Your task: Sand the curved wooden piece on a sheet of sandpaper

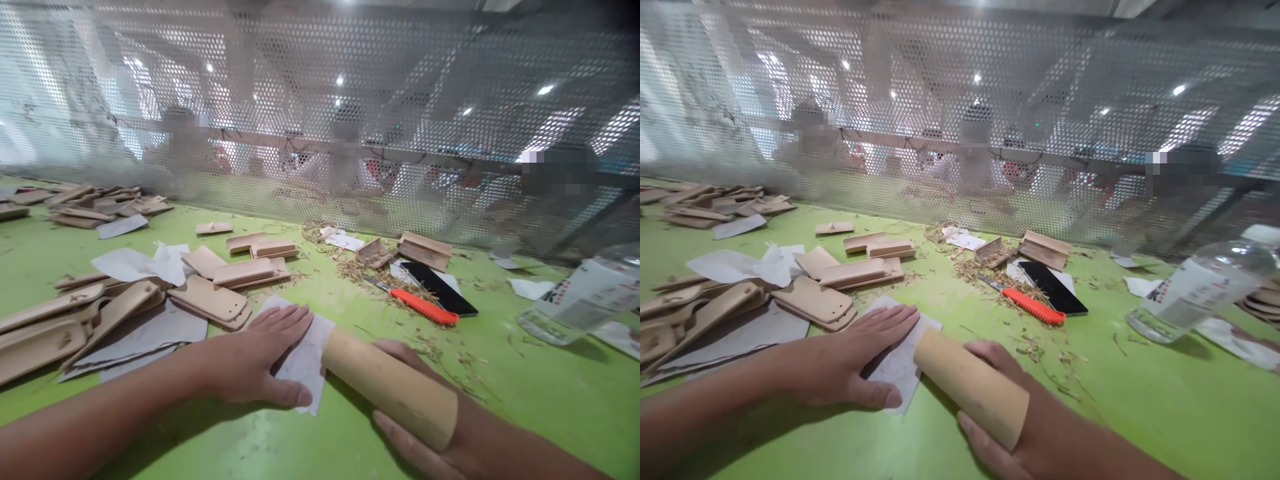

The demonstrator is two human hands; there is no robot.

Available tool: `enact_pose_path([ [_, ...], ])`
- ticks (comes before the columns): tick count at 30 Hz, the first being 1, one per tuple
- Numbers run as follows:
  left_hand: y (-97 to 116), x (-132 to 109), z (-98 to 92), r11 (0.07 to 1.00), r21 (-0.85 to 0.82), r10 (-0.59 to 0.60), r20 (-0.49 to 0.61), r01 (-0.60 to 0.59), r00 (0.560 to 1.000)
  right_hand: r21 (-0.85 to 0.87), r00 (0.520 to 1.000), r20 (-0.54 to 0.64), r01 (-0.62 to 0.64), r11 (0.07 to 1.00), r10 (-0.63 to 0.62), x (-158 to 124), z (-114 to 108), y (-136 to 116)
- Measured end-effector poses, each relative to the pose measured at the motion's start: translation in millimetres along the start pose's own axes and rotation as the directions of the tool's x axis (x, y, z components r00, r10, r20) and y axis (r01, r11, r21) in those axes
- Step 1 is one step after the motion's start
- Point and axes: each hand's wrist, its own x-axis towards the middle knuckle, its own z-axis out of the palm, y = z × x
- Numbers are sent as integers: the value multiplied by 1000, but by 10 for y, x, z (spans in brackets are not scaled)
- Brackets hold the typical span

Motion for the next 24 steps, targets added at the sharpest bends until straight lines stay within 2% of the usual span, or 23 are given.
enact_pose_path([
  [1,4,-6,-11,1000,0,-7,14,7,1000,-27,999,41,-2,1000,3,7,-19,28],
  [5,8,-16,-42,1000,-20,-17,26,18,1000,-124,998,68,-8,992,17,52,-95,45],
  [10,33,11,-24,992,-4,125,-35,-126,991,-63,967,255,30,998,-13,41,-41,-137],
  [16,99,42,45,989,-30,136,-172,-143,976,10,961,255,105,994,-104,-4,1,-150],
  [19,86,52,68,991,0,133,-129,-134,983,21,961,248,119,993,-120,-13,16,-102],
  [22,57,57,78,995,2,97,-64,-97,993,-47,984,171,61,997,-53,-1,48,-66],
  [24,45,60,83,996,-6,87,-59,-87,994,-41,983,176,52,998,-44,0,74,-53],
])
